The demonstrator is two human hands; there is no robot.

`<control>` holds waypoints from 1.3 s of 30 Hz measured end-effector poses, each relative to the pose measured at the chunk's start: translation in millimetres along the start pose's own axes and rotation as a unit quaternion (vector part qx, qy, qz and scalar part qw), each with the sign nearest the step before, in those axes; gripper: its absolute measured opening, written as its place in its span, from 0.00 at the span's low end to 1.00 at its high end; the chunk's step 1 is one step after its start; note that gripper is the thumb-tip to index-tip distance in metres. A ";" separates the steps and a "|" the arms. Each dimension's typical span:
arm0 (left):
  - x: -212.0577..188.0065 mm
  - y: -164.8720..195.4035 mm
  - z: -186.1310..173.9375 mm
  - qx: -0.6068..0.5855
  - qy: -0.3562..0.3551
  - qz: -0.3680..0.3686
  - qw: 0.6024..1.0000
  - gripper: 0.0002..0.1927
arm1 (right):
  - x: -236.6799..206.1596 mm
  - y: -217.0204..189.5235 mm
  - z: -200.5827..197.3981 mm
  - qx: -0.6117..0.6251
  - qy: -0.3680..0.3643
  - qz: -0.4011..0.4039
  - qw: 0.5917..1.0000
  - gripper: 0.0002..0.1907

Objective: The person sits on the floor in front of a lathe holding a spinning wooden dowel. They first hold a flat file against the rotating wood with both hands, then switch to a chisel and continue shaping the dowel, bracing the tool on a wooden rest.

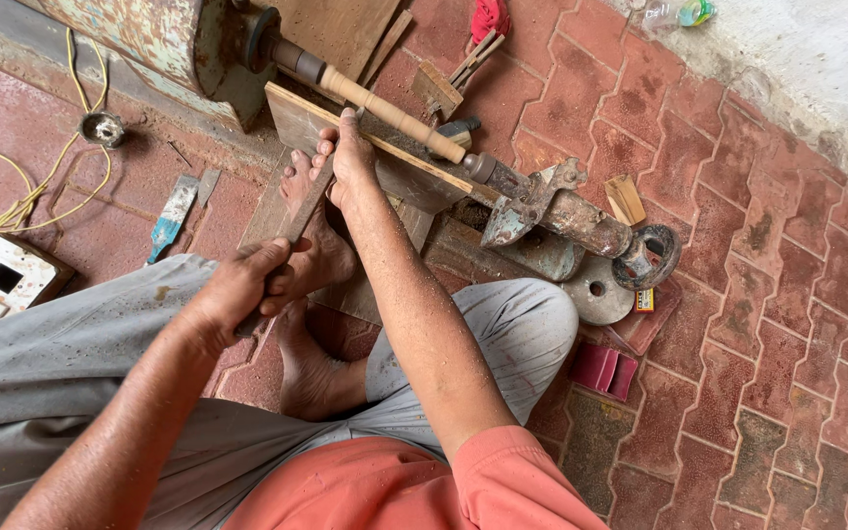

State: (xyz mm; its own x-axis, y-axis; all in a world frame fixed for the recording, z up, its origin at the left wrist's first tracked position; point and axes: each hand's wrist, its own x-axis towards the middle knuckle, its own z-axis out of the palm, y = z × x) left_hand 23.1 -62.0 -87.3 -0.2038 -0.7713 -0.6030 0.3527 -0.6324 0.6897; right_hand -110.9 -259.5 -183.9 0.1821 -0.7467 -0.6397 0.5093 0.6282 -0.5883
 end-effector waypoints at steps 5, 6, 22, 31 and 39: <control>2.5 -20.3 30.0 -0.043 0.026 0.012 0.999 0.18 | -0.4 -3.8 -9.7 -0.034 -0.035 -0.003 0.999 0.27; 3.2 -24.5 36.2 -0.039 0.044 0.014 0.998 0.17 | -0.5 -5.8 -11.3 -0.040 -0.041 0.001 0.998 0.27; -5.2 8.3 3.8 0.032 -0.001 -0.038 0.999 0.20 | -2.4 0.4 -8.4 0.005 -0.021 -0.014 1.000 0.28; 2.3 -19.9 29.4 -0.033 0.020 -0.016 0.999 0.18 | -1.6 -4.0 -15.8 -0.035 -0.023 -0.004 0.999 0.28; 0.2 -37.4 66.5 -0.040 0.044 0.010 0.998 0.19 | -6.3 -15.6 -34.3 -0.060 -0.050 0.017 0.997 0.29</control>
State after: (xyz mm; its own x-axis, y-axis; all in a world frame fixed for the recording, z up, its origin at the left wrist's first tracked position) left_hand -50.9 -43.3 -86.5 -0.1168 -0.7717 -0.6251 0.4289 -0.6069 0.6691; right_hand -148.8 -257.1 -187.6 0.2832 -0.7386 -0.6117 0.3989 0.6708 -0.6252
